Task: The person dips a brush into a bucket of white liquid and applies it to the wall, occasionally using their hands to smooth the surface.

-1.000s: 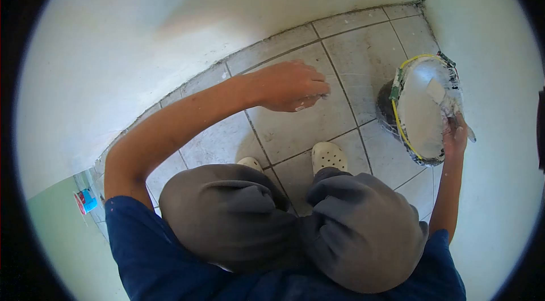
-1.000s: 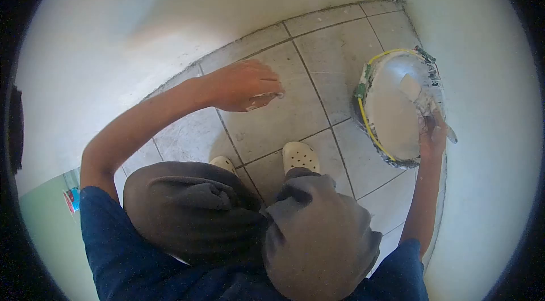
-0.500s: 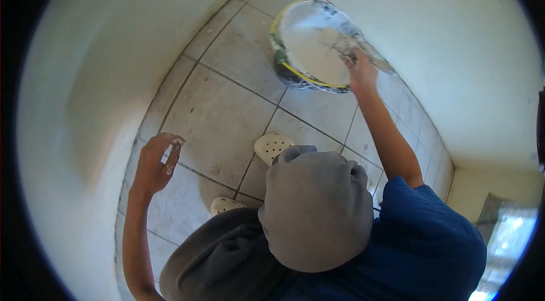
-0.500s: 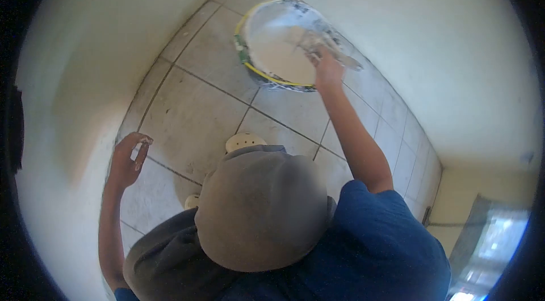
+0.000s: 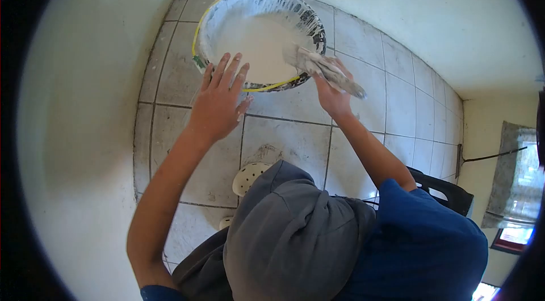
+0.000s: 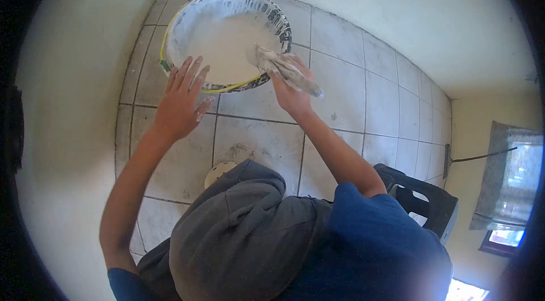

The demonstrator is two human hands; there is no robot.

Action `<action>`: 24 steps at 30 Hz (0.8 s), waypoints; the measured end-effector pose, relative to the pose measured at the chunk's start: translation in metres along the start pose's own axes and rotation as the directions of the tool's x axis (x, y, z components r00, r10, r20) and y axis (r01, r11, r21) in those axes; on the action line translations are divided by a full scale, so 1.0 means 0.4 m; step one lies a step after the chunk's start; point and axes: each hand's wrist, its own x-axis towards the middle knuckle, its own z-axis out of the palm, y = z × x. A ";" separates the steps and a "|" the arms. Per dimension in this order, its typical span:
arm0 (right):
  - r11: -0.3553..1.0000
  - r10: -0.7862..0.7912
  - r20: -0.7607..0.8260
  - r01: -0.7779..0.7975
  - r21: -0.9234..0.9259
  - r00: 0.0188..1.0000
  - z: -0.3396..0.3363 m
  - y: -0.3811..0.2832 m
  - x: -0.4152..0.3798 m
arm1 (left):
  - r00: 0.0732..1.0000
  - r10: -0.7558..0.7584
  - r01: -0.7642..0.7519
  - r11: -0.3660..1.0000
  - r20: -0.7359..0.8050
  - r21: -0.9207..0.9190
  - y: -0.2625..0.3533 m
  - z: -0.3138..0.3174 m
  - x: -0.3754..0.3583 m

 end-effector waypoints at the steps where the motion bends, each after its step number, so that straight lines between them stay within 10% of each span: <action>1: 1.000 -0.017 -0.024 0.017 0.000 1.000 -0.005 -0.004 0.003 | 0.998 -0.064 0.063 0.998 -0.026 -0.021 0.008 0.008 0.002; 13: 0.957 0.288 -0.090 -0.284 0.051 0.953 -0.030 0.090 -0.026 | 0.991 -0.130 0.129 0.988 -0.004 -0.090 -0.040 -0.001 -0.097; 17: 0.768 0.468 0.199 -0.508 0.390 0.861 0.005 0.032 0.035 | 0.967 -0.247 0.256 0.925 0.065 -0.280 -0.066 -0.014 -0.199; 21: 0.347 0.359 0.413 -0.531 0.773 0.837 0.161 -0.145 0.108 | 0.754 -0.411 0.625 0.688 0.512 -0.368 -0.116 -0.009 -0.413; 24: 0.099 0.189 0.568 -0.591 0.800 0.801 0.319 -0.281 0.076 | 0.375 -0.664 0.909 0.401 0.647 -0.115 -0.132 0.018 -0.623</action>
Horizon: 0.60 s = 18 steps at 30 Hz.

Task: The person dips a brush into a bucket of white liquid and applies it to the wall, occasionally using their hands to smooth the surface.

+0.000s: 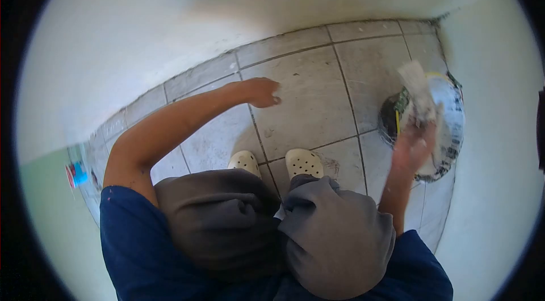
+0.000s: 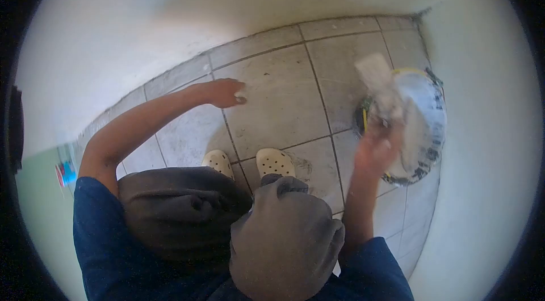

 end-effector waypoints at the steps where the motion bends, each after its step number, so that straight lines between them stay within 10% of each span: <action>1: 0.996 0.084 0.032 -0.084 0.029 0.996 0.045 0.059 0.008 | 0.993 -0.120 0.119 0.990 -0.008 -0.076 -0.063 0.023 -0.031; 4: 0.942 0.335 0.005 -0.335 0.008 0.942 0.150 0.249 -0.018 | 0.954 -0.238 0.224 0.970 -0.181 -0.096 -0.187 0.084 -0.166; 5: 0.915 0.221 0.094 -0.173 -0.364 0.971 0.117 0.373 -0.028 | 0.934 -0.294 0.279 0.955 -0.203 -0.099 -0.201 0.090 -0.226; 7: 0.907 0.279 0.044 -0.248 -0.339 0.959 0.169 0.512 -0.069 | 0.905 -0.380 0.394 0.918 -0.188 0.039 -0.224 0.103 -0.333; 8: 0.875 0.483 -0.074 -0.479 0.068 0.873 0.236 0.538 -0.107 | 0.901 -0.404 0.419 0.905 -0.162 0.076 -0.229 0.106 -0.384; 18: 0.914 0.357 0.014 -0.346 -0.210 0.934 0.338 0.868 -0.266 | 0.810 -0.526 0.483 0.849 -0.260 -0.215 -0.346 0.230 -0.516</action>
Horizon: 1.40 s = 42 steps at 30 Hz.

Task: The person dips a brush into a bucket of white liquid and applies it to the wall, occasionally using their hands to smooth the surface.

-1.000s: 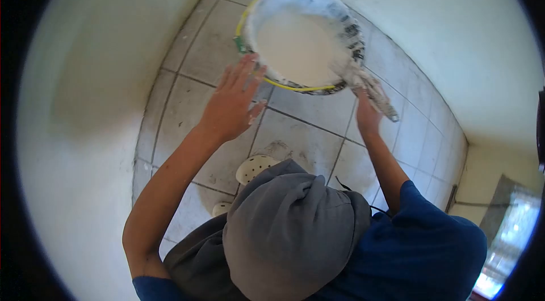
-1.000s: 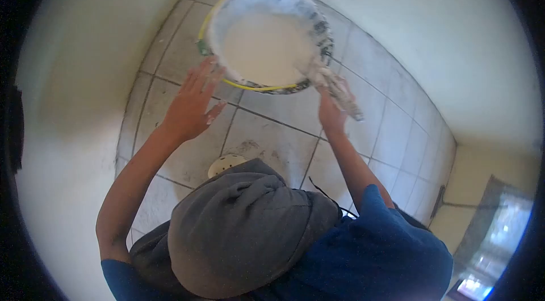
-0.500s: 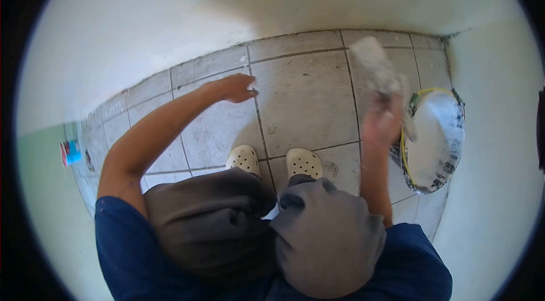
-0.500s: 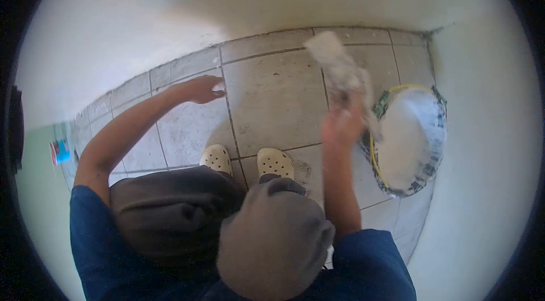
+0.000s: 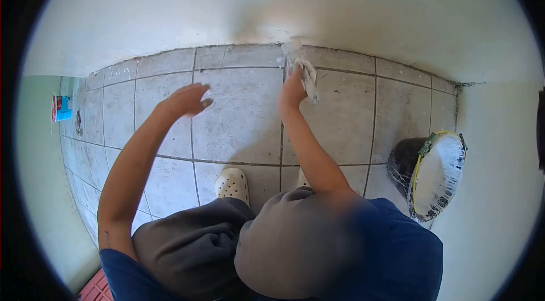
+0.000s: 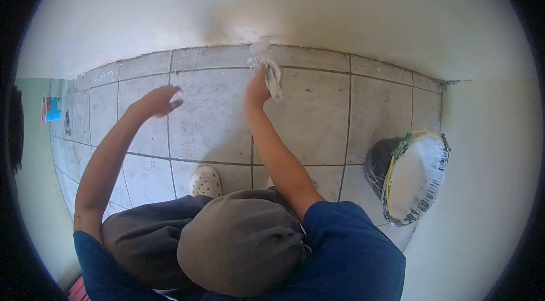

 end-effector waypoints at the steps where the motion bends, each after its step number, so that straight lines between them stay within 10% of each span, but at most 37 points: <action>1: 1.000 -0.018 -0.023 0.018 0.009 1.000 0.053 0.016 0.017 | 1.000 0.022 -0.022 1.000 0.021 0.006 0.004 0.015 0.008; 8: 0.947 0.001 0.004 -0.002 0.321 1.000 0.193 -0.245 -0.125 | 0.992 0.122 -0.119 0.990 0.033 -0.071 0.075 -0.011 0.097; 14: 1.000 0.031 -0.061 -0.030 0.006 0.998 0.117 -0.036 -0.001 | 0.976 0.214 -0.217 0.973 -0.046 -0.081 0.069 0.003 0.184; 23: 0.940 0.007 0.030 -0.017 0.341 1.000 0.249 -0.332 -0.172 | 0.931 0.355 -0.363 0.924 -0.079 -0.121 0.085 0.053 0.262; 28: 0.999 0.035 -0.119 -0.036 -0.013 0.992 0.155 -0.051 -0.038 | 0.923 0.369 -0.380 0.918 -0.105 -0.110 0.087 0.061 0.267; 33: 0.955 0.069 0.043 -0.078 0.286 0.997 0.328 -0.249 -0.108 | 0.945 0.322 -0.326 0.932 -0.054 -0.156 0.075 0.047 0.236; 38: 0.835 -0.239 0.413 -0.031 0.550 0.879 0.410 -0.532 -0.238 | 0.954 0.294 -0.300 0.943 -0.067 -0.141 0.076 0.037 0.237; 42: 0.898 -0.105 0.227 -0.005 0.439 0.968 0.406 -0.445 -0.211 | 0.951 0.305 -0.309 0.943 -0.048 -0.128 0.086 0.036 0.240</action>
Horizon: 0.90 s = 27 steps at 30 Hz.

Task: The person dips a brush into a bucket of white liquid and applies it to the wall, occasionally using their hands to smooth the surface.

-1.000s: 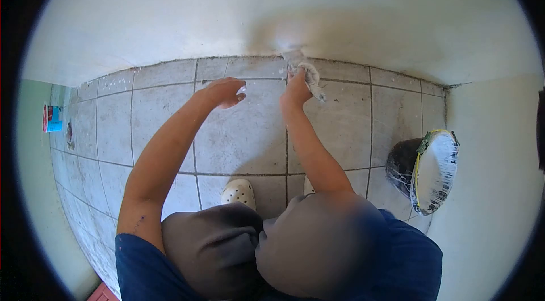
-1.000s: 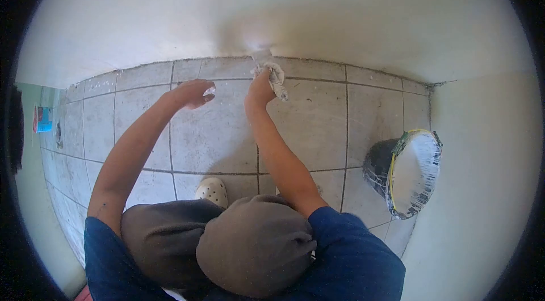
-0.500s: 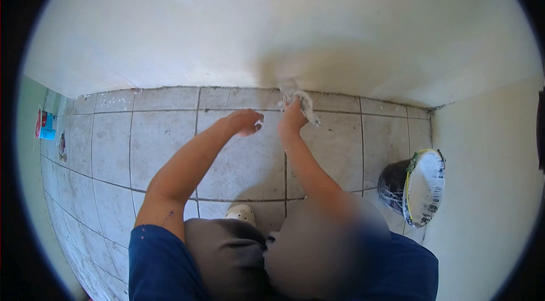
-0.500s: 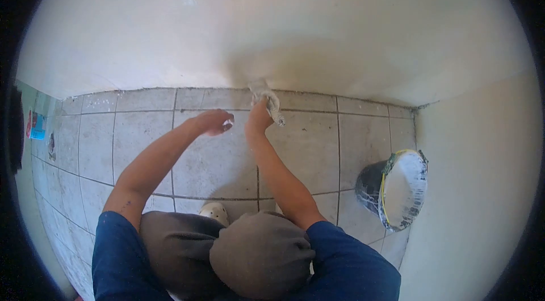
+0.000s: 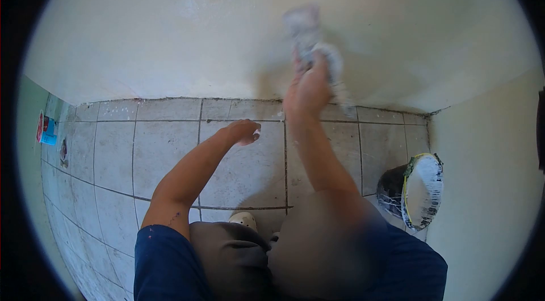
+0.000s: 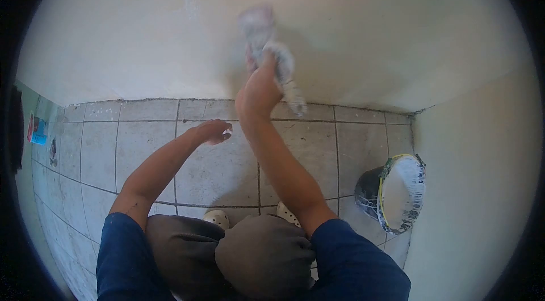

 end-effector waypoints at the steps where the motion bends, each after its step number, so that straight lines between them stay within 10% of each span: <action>1: 0.995 -0.005 -0.164 -0.011 -0.099 0.986 -0.056 0.067 0.017 | 1.000 0.013 -0.014 0.999 0.015 0.032 -0.004 0.009 0.001; 5: 0.942 0.126 -0.341 -0.221 -0.254 0.932 -0.367 0.253 0.055 | 1.000 0.023 -0.025 0.995 0.021 0.093 0.015 0.007 0.014; 10: 0.988 0.130 -0.268 -0.148 -0.048 0.955 -0.108 0.099 0.068 | 0.999 0.015 -0.018 0.997 0.046 0.075 0.024 -0.004 0.009; 14: 0.987 -0.061 0.237 0.024 0.157 0.970 0.155 -0.102 -0.048 | 0.998 0.066 -0.067 0.995 0.017 0.072 0.028 0.004 0.030; 17: 0.974 -0.064 0.221 0.012 0.226 0.973 0.201 -0.144 -0.044 | 0.993 0.102 -0.102 0.995 -0.060 0.016 0.055 -0.009 0.027; 23: 0.959 0.153 -0.233 -0.202 -0.201 0.960 -0.291 0.138 0.073 | 0.984 0.135 -0.126 0.988 -0.114 0.085 0.064 -0.019 0.034; 27: 0.927 0.025 0.009 -0.020 -0.375 1.000 -0.245 -0.024 0.070 | 0.984 0.127 -0.123 0.991 -0.122 0.045 0.066 -0.042 0.031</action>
